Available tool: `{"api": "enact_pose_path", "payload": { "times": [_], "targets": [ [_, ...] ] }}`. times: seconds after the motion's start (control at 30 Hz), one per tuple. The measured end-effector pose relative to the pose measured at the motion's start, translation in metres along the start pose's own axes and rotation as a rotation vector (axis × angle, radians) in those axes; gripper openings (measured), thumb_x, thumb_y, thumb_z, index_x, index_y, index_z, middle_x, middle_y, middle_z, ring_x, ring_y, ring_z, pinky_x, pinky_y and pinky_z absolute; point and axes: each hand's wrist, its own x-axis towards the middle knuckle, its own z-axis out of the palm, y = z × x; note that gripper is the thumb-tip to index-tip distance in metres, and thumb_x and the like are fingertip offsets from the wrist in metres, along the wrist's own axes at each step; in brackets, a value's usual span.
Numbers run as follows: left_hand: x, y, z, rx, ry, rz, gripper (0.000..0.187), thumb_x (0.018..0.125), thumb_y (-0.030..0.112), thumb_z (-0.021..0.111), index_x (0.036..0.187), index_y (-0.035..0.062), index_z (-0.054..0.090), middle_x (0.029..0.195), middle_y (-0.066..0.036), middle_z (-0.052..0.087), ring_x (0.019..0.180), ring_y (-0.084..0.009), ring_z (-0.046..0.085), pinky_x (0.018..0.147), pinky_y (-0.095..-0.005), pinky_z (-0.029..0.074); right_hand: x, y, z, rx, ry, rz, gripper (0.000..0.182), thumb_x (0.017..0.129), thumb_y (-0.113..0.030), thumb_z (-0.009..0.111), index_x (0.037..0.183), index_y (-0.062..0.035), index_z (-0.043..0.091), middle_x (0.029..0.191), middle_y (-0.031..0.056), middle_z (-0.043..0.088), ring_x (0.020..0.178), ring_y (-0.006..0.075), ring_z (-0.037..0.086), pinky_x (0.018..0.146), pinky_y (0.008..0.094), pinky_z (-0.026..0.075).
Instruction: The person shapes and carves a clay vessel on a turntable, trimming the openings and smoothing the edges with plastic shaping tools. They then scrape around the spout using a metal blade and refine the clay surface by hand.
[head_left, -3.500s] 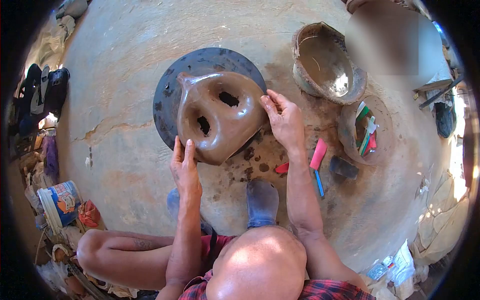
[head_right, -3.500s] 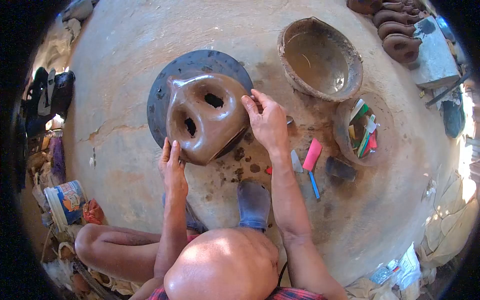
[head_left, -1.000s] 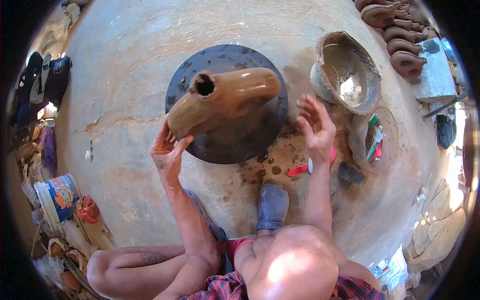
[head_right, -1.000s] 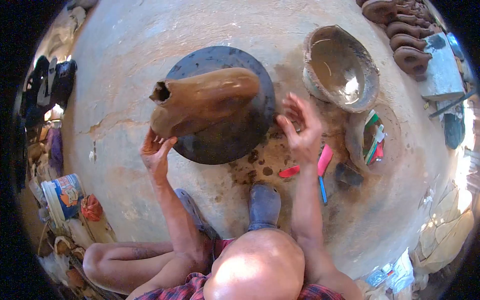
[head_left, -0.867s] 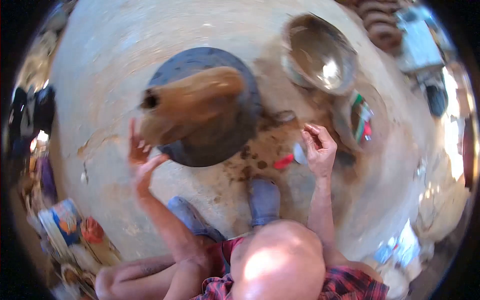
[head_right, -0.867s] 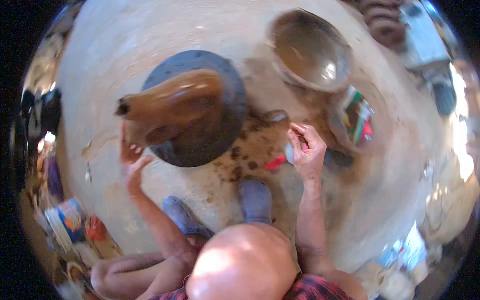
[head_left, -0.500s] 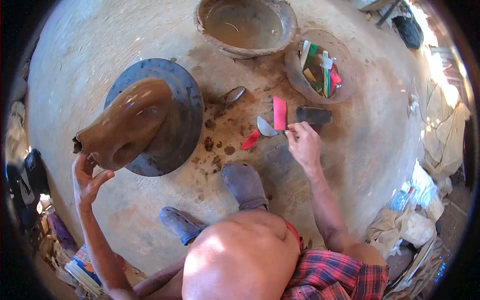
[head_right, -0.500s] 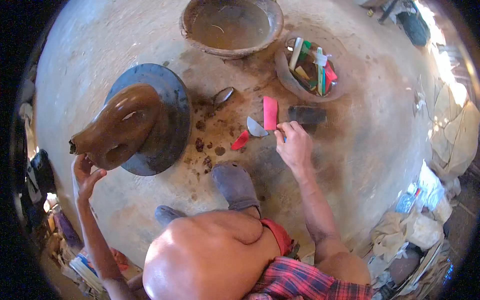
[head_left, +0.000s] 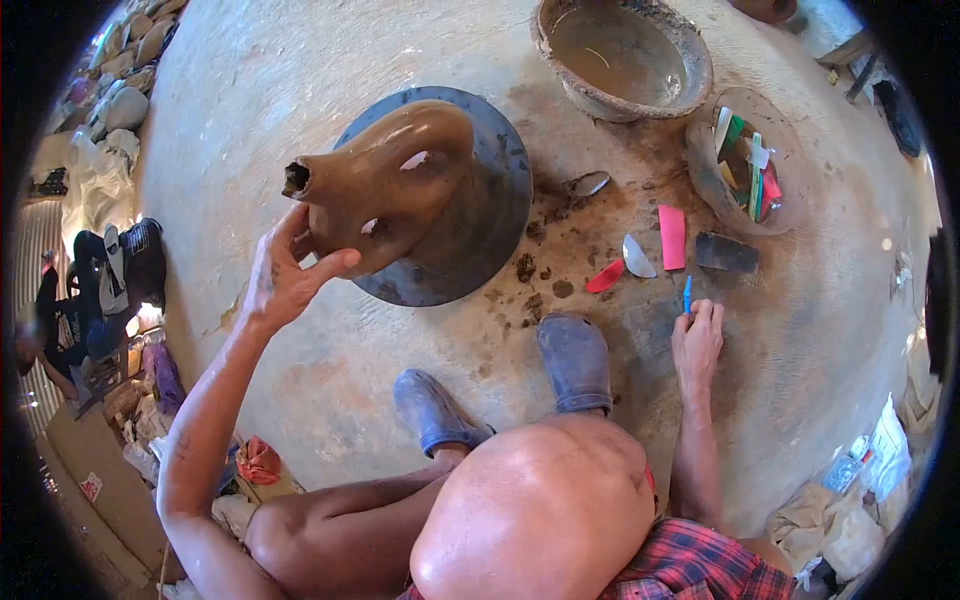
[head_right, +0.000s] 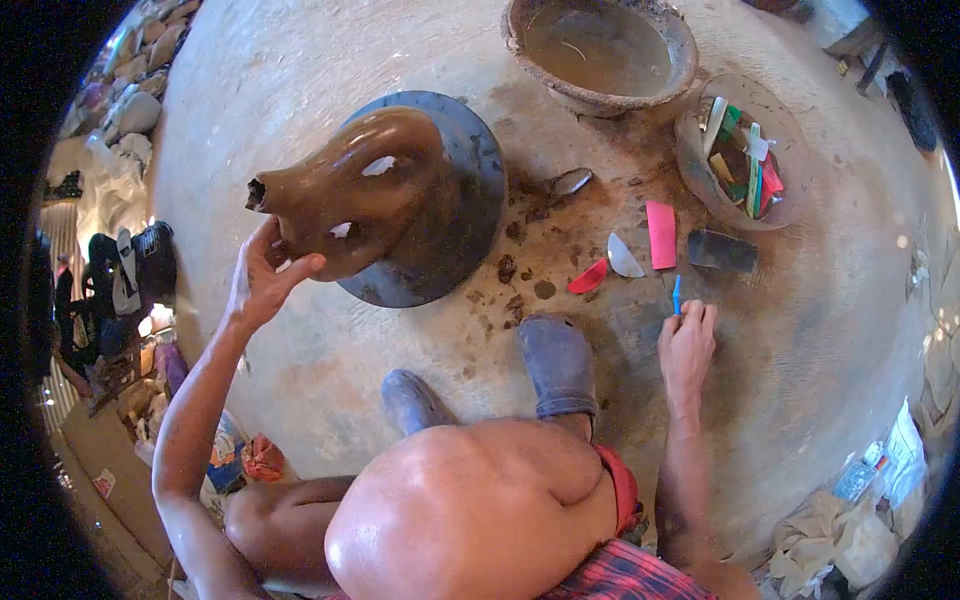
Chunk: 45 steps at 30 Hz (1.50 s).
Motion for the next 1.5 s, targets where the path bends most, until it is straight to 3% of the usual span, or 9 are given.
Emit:
{"api": "enact_pose_path", "payload": {
  "times": [0.17,0.23,0.3,0.37,0.47,0.73,1.0,1.23,1.5],
  "targets": [
    [0.009,0.036,0.018,-0.073,0.062,0.159,0.087,0.084,0.018,0.092,0.155,-0.0001,0.046,0.140,-0.014,0.065,0.125,-0.0224,0.064,0.108,-0.0387,0.051,0.019,-0.097,-0.020,0.458,0.019,-0.153,0.016,0.091,-0.007,0.063,0.107,-0.0057,0.061,0.083,0.0202,0.065,0.074,0.0410,0.068,0.068,0.0534,0.052],
    [0.011,0.043,0.030,-0.077,0.104,0.139,0.081,0.084,0.017,0.091,0.152,-0.0003,0.050,0.136,-0.013,0.067,0.120,-0.0213,0.066,0.105,-0.0377,0.053,0.035,-0.158,-0.024,0.542,-0.139,-0.285,0.018,0.089,-0.005,0.065,0.106,-0.0048,0.061,0.089,0.0200,0.066,0.079,0.0381,0.069,0.071,0.0513,0.054],
    [0.014,0.041,0.029,-0.032,0.162,0.086,0.062,0.086,0.015,0.090,0.139,-0.0018,0.062,0.122,-0.012,0.074,0.107,-0.0179,0.071,0.096,-0.0347,0.058,0.057,-0.205,-0.009,0.595,-0.047,-0.634,0.023,0.088,-0.004,0.066,0.111,-0.0049,0.063,0.094,0.0180,0.066,0.087,0.0340,0.070,0.075,0.0482,0.057],
    [0.014,0.039,0.028,-0.013,0.160,0.070,0.059,0.086,0.016,0.090,0.135,-0.0023,0.064,0.121,-0.012,0.075,0.106,-0.0178,0.071,0.096,-0.0348,0.058,0.074,-0.240,0.006,0.493,0.027,-0.837,0.028,0.090,-0.005,0.065,0.117,-0.0058,0.069,0.099,0.0144,0.066,0.095,0.0313,0.069,0.079,0.0462,0.059],
    [0.014,0.042,0.032,-0.037,0.171,0.062,0.055,0.086,0.017,0.090,0.132,-0.0033,0.066,0.120,-0.013,0.075,0.105,-0.0176,0.072,0.096,-0.0350,0.058,0.094,-0.270,0.028,0.368,0.053,-0.937,0.031,0.093,-0.008,0.063,0.123,-0.0081,0.074,0.100,0.0116,0.066,0.097,0.0306,0.068,0.078,0.0439,0.060],
    [0.014,0.042,0.033,-0.046,0.188,0.067,0.057,0.085,0.017,0.090,0.132,-0.0033,0.065,0.121,-0.013,0.075,0.106,-0.0179,0.072,0.096,-0.0349,0.058,0.107,-0.298,0.039,0.266,0.213,-1.032,0.025,0.095,-0.012,0.063,0.115,-0.0062,0.077,0.099,0.0102,0.067,0.095,0.0272,0.069,0.069,0.0393,0.061],
    [0.014,0.039,0.031,-0.053,0.167,0.077,0.055,0.086,0.017,0.090,0.132,-0.0011,0.066,0.118,-0.012,0.076,0.104,-0.0169,0.071,0.095,-0.0352,0.058,0.100,-0.311,0.037,0.237,0.104,-0.971,0.016,0.090,-0.014,0.065,0.096,-0.0051,0.076,0.099,0.0124,0.070,0.090,0.0298,0.072,0.067,0.0426,0.061],
    [0.014,0.039,0.027,-0.064,0.149,0.061,0.051,0.087,0.016,0.089,0.130,-0.0012,0.067,0.117,-0.012,0.076,0.104,-0.0170,0.071,0.094,-0.0350,0.058,0.111,-0.311,0.038,0.375,-0.078,-0.884,0.015,0.086,-0.017,0.066,0.089,-0.0090,0.078,0.093,0.0150,0.072,0.087,0.0357,0.075,0.072,0.0492,0.061],
    [0.014,0.041,0.026,-0.082,0.093,0.105,0.078,0.091,0.008,0.084,0.158,0.0030,0.045,0.129,-0.011,0.072,0.112,-0.0180,0.070,0.100,-0.0361,0.057,0.107,-0.306,0.048,0.576,-0.207,-0.774,0.018,0.090,-0.023,0.067,0.092,-0.0104,0.080,0.098,0.0134,0.074,0.089,0.0392,0.073,0.078,0.0518,0.060]
  ]
}}
